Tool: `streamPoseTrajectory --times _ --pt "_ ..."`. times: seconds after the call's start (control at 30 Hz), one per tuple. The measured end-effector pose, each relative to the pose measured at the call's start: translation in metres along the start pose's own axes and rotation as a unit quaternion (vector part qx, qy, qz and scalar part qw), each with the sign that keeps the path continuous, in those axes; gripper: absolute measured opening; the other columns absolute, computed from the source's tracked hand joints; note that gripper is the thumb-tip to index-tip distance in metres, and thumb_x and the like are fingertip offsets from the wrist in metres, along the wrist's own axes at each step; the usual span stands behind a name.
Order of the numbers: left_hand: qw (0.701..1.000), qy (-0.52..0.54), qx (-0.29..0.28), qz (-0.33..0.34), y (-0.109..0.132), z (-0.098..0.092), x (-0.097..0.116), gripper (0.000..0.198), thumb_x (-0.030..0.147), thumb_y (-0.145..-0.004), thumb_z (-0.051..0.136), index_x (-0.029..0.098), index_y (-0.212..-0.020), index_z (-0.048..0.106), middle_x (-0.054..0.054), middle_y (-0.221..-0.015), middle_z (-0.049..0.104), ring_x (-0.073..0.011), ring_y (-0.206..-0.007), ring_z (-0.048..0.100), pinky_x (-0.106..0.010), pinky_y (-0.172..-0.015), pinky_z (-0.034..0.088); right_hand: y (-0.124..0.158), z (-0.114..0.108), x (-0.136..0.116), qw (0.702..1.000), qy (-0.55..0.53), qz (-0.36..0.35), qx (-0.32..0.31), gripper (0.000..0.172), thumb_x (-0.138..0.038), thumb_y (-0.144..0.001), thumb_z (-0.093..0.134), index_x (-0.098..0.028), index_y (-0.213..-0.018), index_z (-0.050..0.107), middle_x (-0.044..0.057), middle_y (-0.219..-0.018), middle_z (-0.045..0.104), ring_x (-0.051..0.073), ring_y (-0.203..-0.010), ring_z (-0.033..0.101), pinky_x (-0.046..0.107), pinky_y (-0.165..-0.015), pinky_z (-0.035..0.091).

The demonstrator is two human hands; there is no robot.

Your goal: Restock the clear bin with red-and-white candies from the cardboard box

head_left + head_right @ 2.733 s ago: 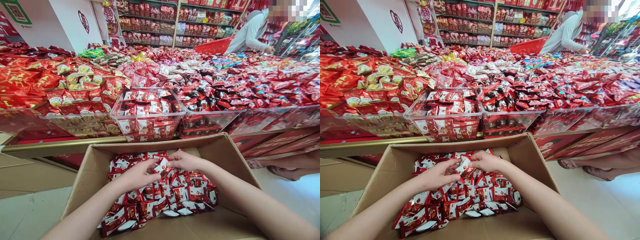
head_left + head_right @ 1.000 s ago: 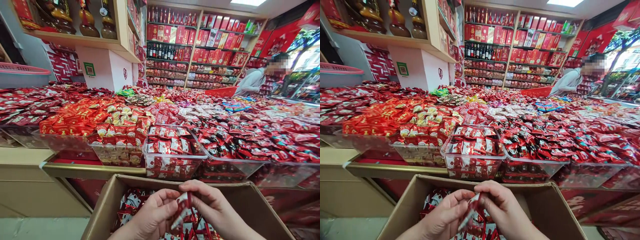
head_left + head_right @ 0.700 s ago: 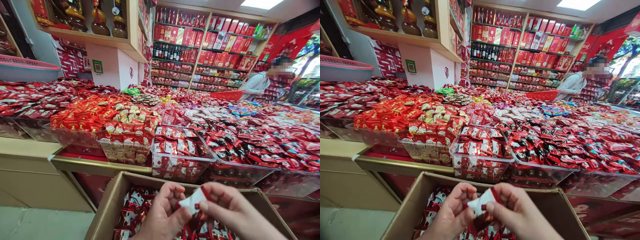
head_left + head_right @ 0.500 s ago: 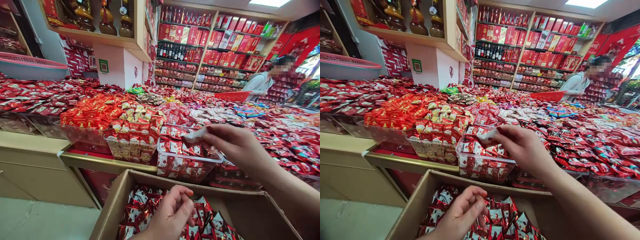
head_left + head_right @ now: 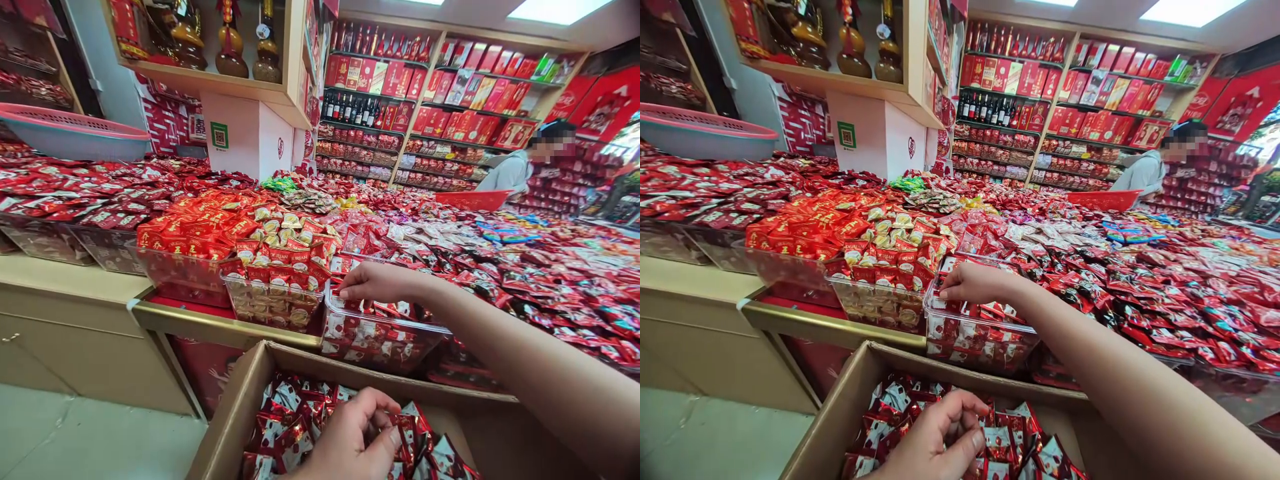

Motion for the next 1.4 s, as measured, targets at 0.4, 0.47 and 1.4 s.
streamPoseTrajectory --times 0.4,0.47,1.4 --pt "0.998 -0.059 -0.015 0.007 -0.001 0.003 0.002 0.019 0.018 -0.069 0.045 0.013 -0.087 0.05 0.001 -0.065 0.046 -0.0094 -0.055 0.044 -0.021 -0.052 0.035 -0.013 0.016 0.011 0.995 -0.08 0.028 -0.06 0.017 -0.023 -0.072 0.047 -0.013 -0.071 0.061 -0.003 -0.057 0.053 0.006 -0.049 0.042 0.017 -0.046 0.035" --pt "0.997 -0.076 -0.018 0.008 -0.001 0.003 0.002 0.019 0.018 -0.069 0.045 0.012 -0.086 0.051 0.001 -0.064 0.046 -0.0099 -0.056 0.042 -0.021 -0.053 0.035 -0.015 0.015 0.013 0.995 -0.079 0.027 -0.051 0.015 -0.02 -0.07 0.048 -0.012 -0.073 0.061 -0.003 -0.056 0.053 0.005 -0.047 0.042 0.017 -0.046 0.035" --pt "0.849 -0.472 -0.219 -0.093 0.006 -0.008 -0.052 0.035 0.034 -0.066 0.052 0.026 -0.1 0.056 -0.006 -0.099 0.062 -0.0235 -0.09 0.054 -0.029 -0.075 0.038 0.148 0.135 0.098 0.972 -0.057 0.226 -0.021 0.013 -0.015 -0.066 0.053 -0.017 -0.074 0.064 0.003 -0.071 0.063 0.014 -0.065 0.055 0.023 -0.06 0.038"
Point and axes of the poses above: each hand's wrist, its own y-axis away from the middle knuckle, its own z-axis out of the palm, x = y × z, the point moved 5 cm from there along -y, towards the middle knuckle
